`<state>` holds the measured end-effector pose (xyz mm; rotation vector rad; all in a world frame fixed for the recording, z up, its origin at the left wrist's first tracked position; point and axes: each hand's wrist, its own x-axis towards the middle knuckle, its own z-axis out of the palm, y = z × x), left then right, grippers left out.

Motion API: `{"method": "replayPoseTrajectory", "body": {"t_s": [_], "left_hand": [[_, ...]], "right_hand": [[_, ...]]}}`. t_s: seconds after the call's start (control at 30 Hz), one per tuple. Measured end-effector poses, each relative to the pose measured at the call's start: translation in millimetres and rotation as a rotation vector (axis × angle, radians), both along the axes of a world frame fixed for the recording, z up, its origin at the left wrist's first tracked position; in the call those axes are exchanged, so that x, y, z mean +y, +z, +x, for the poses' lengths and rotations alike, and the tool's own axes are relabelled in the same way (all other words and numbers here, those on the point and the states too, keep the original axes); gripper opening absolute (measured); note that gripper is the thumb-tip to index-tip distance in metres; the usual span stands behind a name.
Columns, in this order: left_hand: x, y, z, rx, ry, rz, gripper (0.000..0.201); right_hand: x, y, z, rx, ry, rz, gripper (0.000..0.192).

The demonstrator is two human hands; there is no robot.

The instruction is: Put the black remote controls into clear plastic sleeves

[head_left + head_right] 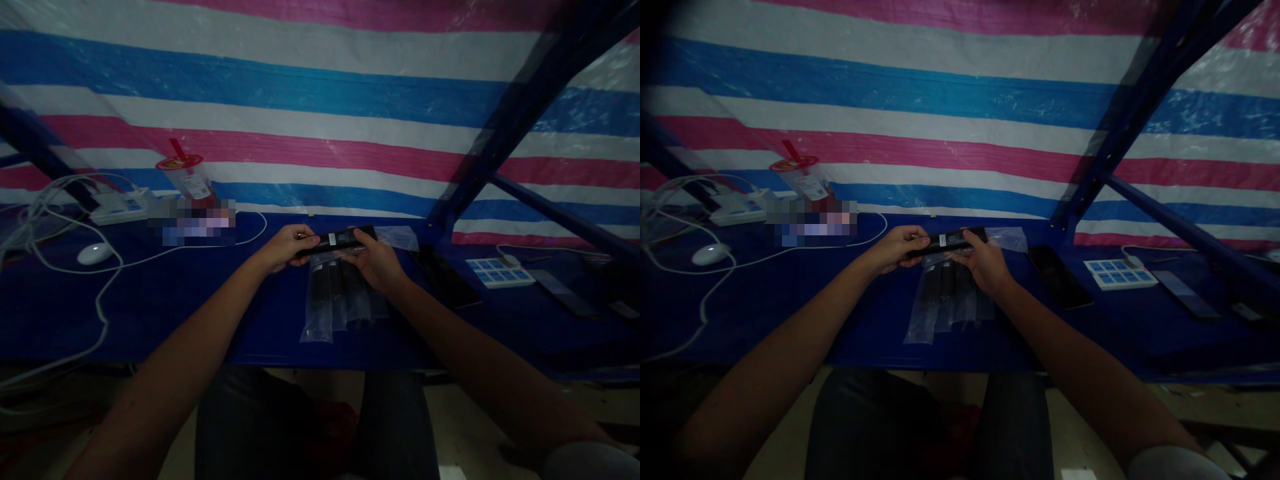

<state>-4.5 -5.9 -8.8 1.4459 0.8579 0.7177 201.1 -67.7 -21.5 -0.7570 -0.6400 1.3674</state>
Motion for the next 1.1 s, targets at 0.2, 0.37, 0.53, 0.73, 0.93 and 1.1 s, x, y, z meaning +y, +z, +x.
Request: {"method": "replayPoseTrajectory", "body": {"t_s": [0.2,0.37,0.53,0.73,0.93,1.1], "left_hand": [[1,0.9,2,-0.075,0.002,-0.055,0.031],[1,0.7,1,-0.093,-0.004,-0.052,0.032],[1,-2.4,2,0.067,0.047,0.192,0.029],[3,-6.1,1,0.302,0.098,0.803,0.045],[5,-10.9,-1,0.262,0.137,0.682,0.038],[12,-16.4,-1,0.079,0.222,0.38,0.037]], "right_hand": [[-1,3.3,-1,-0.015,-0.04,-0.001,0.015],[1,2.7,0,-0.024,-0.032,0.015,0.013],[6,-1.8,4,0.007,-0.064,-0.004,0.012],[9,-2.3,8,0.001,-0.134,-0.042,0.006],[10,0.7,9,0.004,-0.16,-0.073,0.004],[12,1.4,13,0.029,-0.156,-0.097,0.007]]}}
